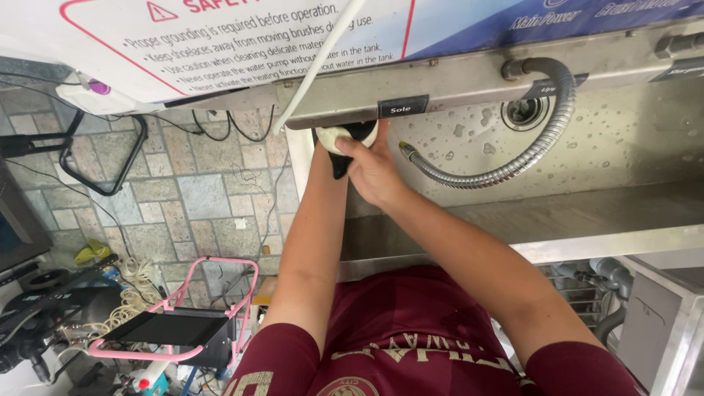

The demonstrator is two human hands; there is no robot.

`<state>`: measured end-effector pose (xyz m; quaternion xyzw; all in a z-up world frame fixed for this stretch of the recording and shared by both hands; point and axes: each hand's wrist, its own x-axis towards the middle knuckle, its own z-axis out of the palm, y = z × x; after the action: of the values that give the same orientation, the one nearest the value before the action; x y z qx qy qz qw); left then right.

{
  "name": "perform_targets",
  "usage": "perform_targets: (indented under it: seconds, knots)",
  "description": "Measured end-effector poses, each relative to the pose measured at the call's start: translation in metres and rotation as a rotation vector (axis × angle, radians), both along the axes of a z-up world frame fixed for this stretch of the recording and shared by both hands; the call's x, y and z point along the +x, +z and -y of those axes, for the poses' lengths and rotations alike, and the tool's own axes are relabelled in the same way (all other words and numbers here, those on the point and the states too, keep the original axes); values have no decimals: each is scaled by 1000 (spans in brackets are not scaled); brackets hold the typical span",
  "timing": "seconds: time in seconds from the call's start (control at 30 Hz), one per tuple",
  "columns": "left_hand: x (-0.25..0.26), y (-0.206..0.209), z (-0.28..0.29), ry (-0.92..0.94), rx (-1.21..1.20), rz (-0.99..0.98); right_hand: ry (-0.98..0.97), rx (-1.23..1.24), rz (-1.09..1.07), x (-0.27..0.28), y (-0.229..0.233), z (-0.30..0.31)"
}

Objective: The person cleans a single black and white sneaker using a handheld spray bottle and a machine with a rotating brush. They spray the shoe's sole, then rub it against the brush, and rinse it under a faucet. The person repeats this process, focusing on different parts of the shoe.

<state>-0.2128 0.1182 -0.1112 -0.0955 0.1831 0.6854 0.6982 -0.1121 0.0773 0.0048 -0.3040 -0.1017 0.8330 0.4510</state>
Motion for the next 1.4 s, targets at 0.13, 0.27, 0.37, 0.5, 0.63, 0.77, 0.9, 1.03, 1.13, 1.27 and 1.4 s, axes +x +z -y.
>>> perform_targets:
  seconds: [0.13, 0.27, 0.37, 0.5, 0.63, 0.77, 0.9, 1.03, 1.13, 1.27, 1.4]
  knots:
    - [-1, -1, 4, -10, -3, 3, -72, -81, -45, -19, 1, -3]
    - [-2, -6, 9, 1, -7, 3, -65, -57, -79, -22, -8, -4]
    - [-3, -8, 11, 4, 3, 9, -21, -37, -41, -13, -3, -2]
    - [-5, -11, 14, 15, 9, 2, 63, 39, 32, 5, 20, 7]
    - [-10, -11, 15, 22, 35, -13, 193, 161, 103, 41, 24, 22]
    - [5, 19, 37, -19, -86, -34, 305, 239, 209, 115, 4, 37]
    - [29, 76, 63, -87, -42, -11, 233, -94, 132, 197, 4, 43]
    - [43, 117, 92, -220, -23, -238, 435, 379, 509, 258, 56, 41]
    - [46, 153, 109, -391, 108, -702, 601, 792, 936, 273, 107, 28]
    - [55, 207, 127, -587, 187, -1213, 713, 1441, 1336, 279, 173, 30]
    - [78, 248, 134, -363, 374, -1424, 659, 1815, 1452, 294, 203, 13]
